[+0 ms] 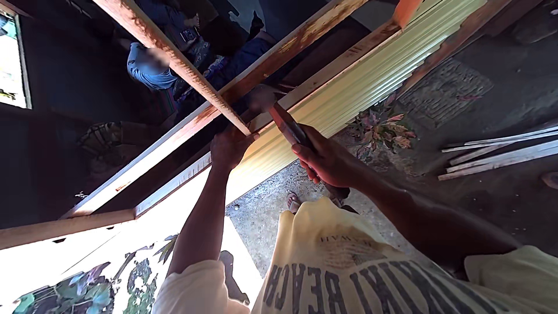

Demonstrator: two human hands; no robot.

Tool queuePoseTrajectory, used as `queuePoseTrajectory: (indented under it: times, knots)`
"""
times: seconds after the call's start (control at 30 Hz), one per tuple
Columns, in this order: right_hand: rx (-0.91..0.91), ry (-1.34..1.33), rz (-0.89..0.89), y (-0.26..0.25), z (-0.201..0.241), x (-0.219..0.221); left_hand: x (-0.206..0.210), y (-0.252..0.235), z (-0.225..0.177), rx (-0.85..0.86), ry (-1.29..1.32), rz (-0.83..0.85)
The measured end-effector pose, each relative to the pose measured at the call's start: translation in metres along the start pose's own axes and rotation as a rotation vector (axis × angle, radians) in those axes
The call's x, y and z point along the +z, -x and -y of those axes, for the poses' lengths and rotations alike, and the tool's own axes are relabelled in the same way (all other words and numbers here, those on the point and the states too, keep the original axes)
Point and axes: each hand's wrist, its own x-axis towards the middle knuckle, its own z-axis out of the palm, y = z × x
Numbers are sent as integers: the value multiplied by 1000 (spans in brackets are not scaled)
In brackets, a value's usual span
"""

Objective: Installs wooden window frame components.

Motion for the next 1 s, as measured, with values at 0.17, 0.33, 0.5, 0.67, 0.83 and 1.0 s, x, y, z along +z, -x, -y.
queuePoseTrajectory:
  times: [0.17, 0.33, 0.5, 0.67, 0.83, 1.0]
  knots:
    - [96, 19, 96, -9, -4, 0, 0, 0, 0, 10, -16, 4]
    - [-188, 75, -189, 19, 29, -12, -1, 0, -2, 2, -3, 9]
    - [-69, 33, -113, 1, 8, 2, 0, -2, 0, 27, -46, -17]
    - [74, -9, 12, -4, -1, 7, 1, -1, 1, 47, -53, -22]
    - [-232, -26, -319, 21, 37, -5, -1, -1, -1, 7, -56, 6]
    - [110, 48, 14, -8, 1, 9, 3, 0, 2, 68, -73, -39]
